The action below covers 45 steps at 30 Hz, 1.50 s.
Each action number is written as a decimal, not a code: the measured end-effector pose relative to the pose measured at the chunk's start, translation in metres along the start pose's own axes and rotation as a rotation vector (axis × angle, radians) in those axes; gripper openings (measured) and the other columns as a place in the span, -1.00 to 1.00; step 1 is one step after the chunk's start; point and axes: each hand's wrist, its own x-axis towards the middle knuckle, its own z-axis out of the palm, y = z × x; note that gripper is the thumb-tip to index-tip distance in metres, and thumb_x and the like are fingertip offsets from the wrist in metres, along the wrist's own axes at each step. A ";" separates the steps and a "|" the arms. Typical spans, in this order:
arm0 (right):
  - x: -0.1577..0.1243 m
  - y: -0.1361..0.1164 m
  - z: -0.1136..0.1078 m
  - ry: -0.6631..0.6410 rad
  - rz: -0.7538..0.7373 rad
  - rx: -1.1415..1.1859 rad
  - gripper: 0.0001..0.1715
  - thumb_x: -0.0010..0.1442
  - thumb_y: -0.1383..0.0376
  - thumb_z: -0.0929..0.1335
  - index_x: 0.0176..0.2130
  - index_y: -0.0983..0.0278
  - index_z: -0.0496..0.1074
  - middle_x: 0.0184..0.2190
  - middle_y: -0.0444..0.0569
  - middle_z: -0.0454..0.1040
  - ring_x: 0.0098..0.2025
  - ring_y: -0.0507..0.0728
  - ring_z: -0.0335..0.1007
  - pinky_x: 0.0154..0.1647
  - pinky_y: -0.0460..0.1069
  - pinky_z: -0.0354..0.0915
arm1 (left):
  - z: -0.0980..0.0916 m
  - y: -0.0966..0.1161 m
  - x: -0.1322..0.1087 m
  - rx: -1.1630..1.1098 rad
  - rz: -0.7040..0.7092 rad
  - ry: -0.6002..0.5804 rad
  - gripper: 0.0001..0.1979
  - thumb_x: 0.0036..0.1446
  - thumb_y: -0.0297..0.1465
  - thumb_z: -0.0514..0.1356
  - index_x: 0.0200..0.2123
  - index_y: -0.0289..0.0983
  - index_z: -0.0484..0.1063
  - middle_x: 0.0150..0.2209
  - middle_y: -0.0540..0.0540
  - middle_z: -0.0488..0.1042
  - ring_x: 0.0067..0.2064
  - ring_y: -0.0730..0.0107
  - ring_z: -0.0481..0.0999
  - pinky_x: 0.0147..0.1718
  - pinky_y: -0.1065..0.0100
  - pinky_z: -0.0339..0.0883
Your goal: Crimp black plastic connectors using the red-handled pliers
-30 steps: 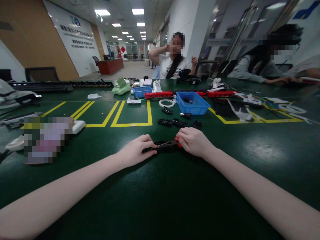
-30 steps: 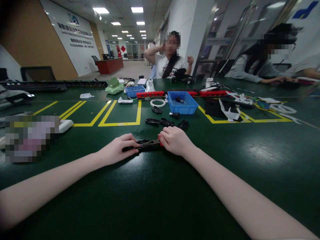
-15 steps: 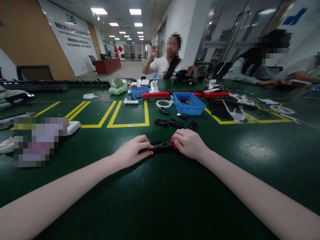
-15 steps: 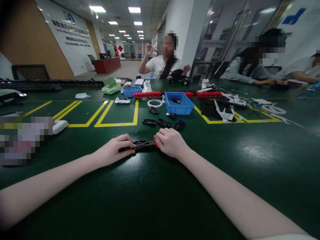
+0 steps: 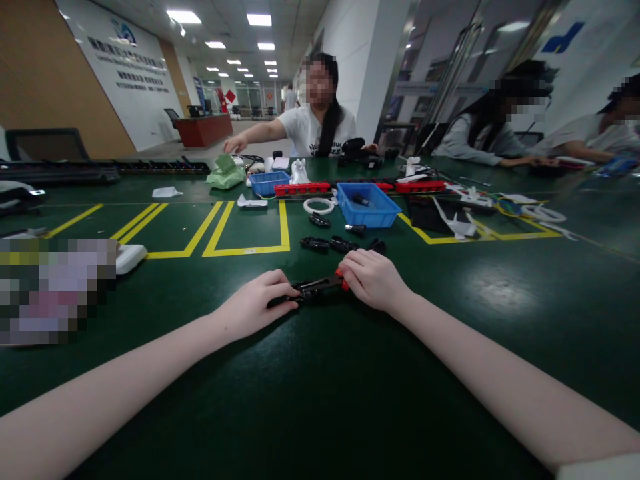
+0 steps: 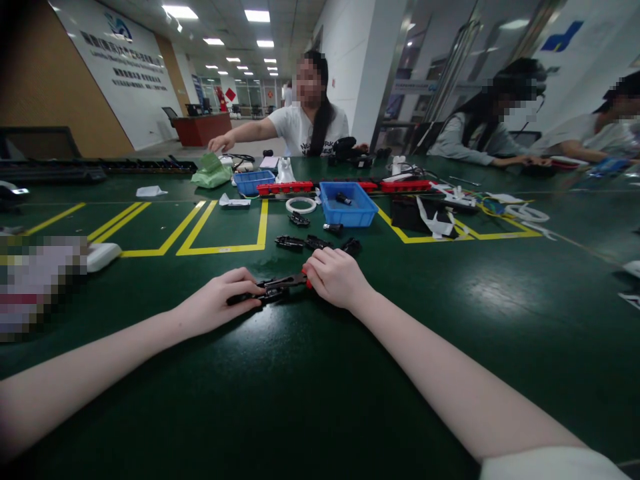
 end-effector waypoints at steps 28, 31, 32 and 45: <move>0.001 0.005 -0.002 -0.046 -0.023 0.005 -0.56 0.40 0.26 0.10 -0.36 0.31 0.42 -0.40 0.01 0.43 -0.37 0.08 0.26 -0.31 0.02 0.09 | 0.000 0.000 0.000 0.012 -0.010 -0.006 -0.76 0.30 -0.27 0.14 -0.04 -0.22 0.46 -0.08 -0.12 0.41 -0.10 0.25 0.47 -0.13 0.16 0.46; 0.001 0.003 -0.001 -0.046 -0.026 0.003 -0.56 0.40 0.26 0.10 -0.36 0.31 0.42 -0.40 0.01 0.43 -0.38 0.08 0.25 -0.31 0.02 0.09 | 0.000 0.000 0.000 0.009 -0.017 -0.008 -0.76 0.30 -0.28 0.14 -0.03 -0.21 0.46 -0.06 -0.11 0.41 -0.11 0.25 0.47 -0.15 0.17 0.47; 0.001 0.002 0.000 -0.046 -0.027 0.002 -0.56 0.39 0.26 0.10 -0.36 0.31 0.42 -0.40 0.01 0.44 -0.37 0.08 0.25 -0.31 0.02 0.09 | -0.001 0.000 0.000 0.009 -0.020 -0.010 -0.76 0.30 -0.28 0.14 -0.03 -0.20 0.46 -0.06 -0.11 0.41 -0.11 0.25 0.47 -0.16 0.18 0.47; 0.002 -0.002 0.001 -0.046 -0.030 0.010 -0.55 0.40 0.27 0.11 -0.36 0.32 0.43 -0.39 0.02 0.44 -0.37 0.08 0.24 -0.32 0.02 0.08 | -0.003 -0.001 -0.001 -0.112 -0.041 -0.013 -0.75 0.29 -0.31 0.16 0.00 -0.15 0.50 -0.07 -0.10 0.40 -0.09 0.26 0.46 -0.08 0.15 0.43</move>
